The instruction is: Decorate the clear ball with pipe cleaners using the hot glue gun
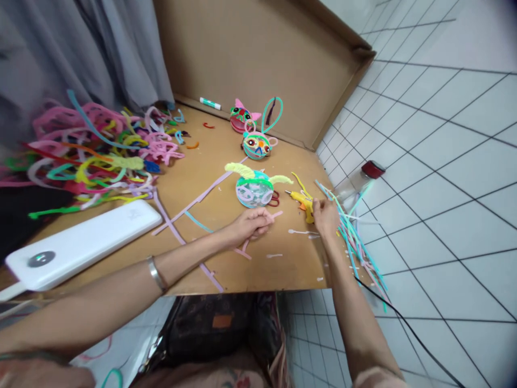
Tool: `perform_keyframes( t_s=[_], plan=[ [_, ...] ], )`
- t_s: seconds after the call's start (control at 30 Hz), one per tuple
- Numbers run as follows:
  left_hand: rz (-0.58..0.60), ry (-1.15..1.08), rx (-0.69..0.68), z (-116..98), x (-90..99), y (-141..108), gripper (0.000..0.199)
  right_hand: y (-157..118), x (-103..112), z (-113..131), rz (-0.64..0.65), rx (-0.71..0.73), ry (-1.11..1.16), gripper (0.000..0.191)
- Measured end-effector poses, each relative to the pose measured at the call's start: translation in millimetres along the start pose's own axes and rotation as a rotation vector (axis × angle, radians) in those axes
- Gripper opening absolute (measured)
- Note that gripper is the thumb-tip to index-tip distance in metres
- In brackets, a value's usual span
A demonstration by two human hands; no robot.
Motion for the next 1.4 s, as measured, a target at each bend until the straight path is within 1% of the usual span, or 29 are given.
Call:
perform_keyframes(
  t_s=[0.07, 0.1, 0.17, 0.23, 0.33, 0.43, 0.5, 0.63, 0.7, 0.8, 0.93, 1.0, 1.07, 1.17, 1.27, 1.4],
  plan=[
    [-0.027, 0.013, 0.002, 3.0, -0.7, 0.1, 0.039, 9.1, -5.7, 1.5, 0.133, -0.05, -0.264, 0.056],
    [-0.04, 0.024, 0.006, 4.3, -0.9, 0.2, 0.041, 10.6, -10.0, 3.9, 0.18, -0.064, -0.343, 0.061],
    [-0.064, 0.051, -0.002, 4.6, -0.8, 0.4, 0.043, 10.7, -19.1, 10.3, 0.205, -0.074, -0.407, 0.068],
    [-0.084, 0.073, -0.046, 1.0, -0.1, 0.6, 0.044, 10.3, -27.0, 14.7, 0.172, -0.089, -0.38, 0.068],
    [-0.099, 0.106, -0.094, -7.0, 1.1, -0.3, 0.042, 11.4, -34.3, 13.6, 0.134, -0.13, -0.305, 0.058],
    [-0.095, 0.13, -0.055, -10.5, 0.8, -2.6, 0.041, 11.2, -35.3, 8.3, 0.121, -0.16, -0.284, 0.053],
    [-0.092, 0.14, -0.023, -10.2, -0.2, -3.8, 0.041, 7.9, -32.2, 5.3, 0.077, -0.179, -0.251, 0.052],
    [-0.124, 0.086, -0.032, -8.9, -1.9, -2.8, 0.037, -7.4, -22.5, 3.0, -0.086, -0.171, -0.086, 0.054],
    [-0.164, 0.04, -0.038, -8.5, -1.6, -1.7, 0.036, -16.8, -18.1, 2.7, -0.162, -0.126, -0.01, 0.055],
    [-0.205, 0.017, 0.002, -7.5, -0.5, -1.1, 0.034, -28.9, -11.4, -0.6, -0.296, -0.072, 0.073, 0.055],
    [-0.226, -0.037, 0.059, -5.2, 1.0, -2.0, 0.034, -41.6, -4.7, -11.7, -0.46, -0.023, 0.18, 0.04],
    [-0.234, -0.067, 0.076, -3.4, 2.0, -2.2, 0.035, -47.9, -4.0, -16.6, -0.468, 0.048, 0.228, 0.033],
    [-0.234, -0.082, 0.078, -1.6, 3.0, -2.0, 0.036, -53.9, -4.4, -19.8, -0.435, 0.104, 0.245, 0.027],
    [-0.215, -0.092, 0.073, 0.0, 3.5, -1.8, 0.037, -60.5, -3.8, -20.7, -0.403, 0.126, 0.267, 0.021],
    [-0.198, -0.094, 0.084, 0.6, 3.1, -2.5, 0.037, -62.6, -2.5, -17.6, -0.384, 0.133, 0.294, 0.022],
    [-0.202, -0.09, 0.098, 0.0, 2.8, -3.8, 0.038, -62.6, -2.1, -14.5, -0.387, 0.157, 0.273, 0.021]
  ],
)
Point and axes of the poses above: each hand's wrist, its own y-axis towards the middle knuckle, its own x-axis out of the back of the hand, z = x × y, the point moved 3 cm from there along y, towards the middle knuckle, and after that the axes turned 11 degrees about -x, right-handed, at the moved point
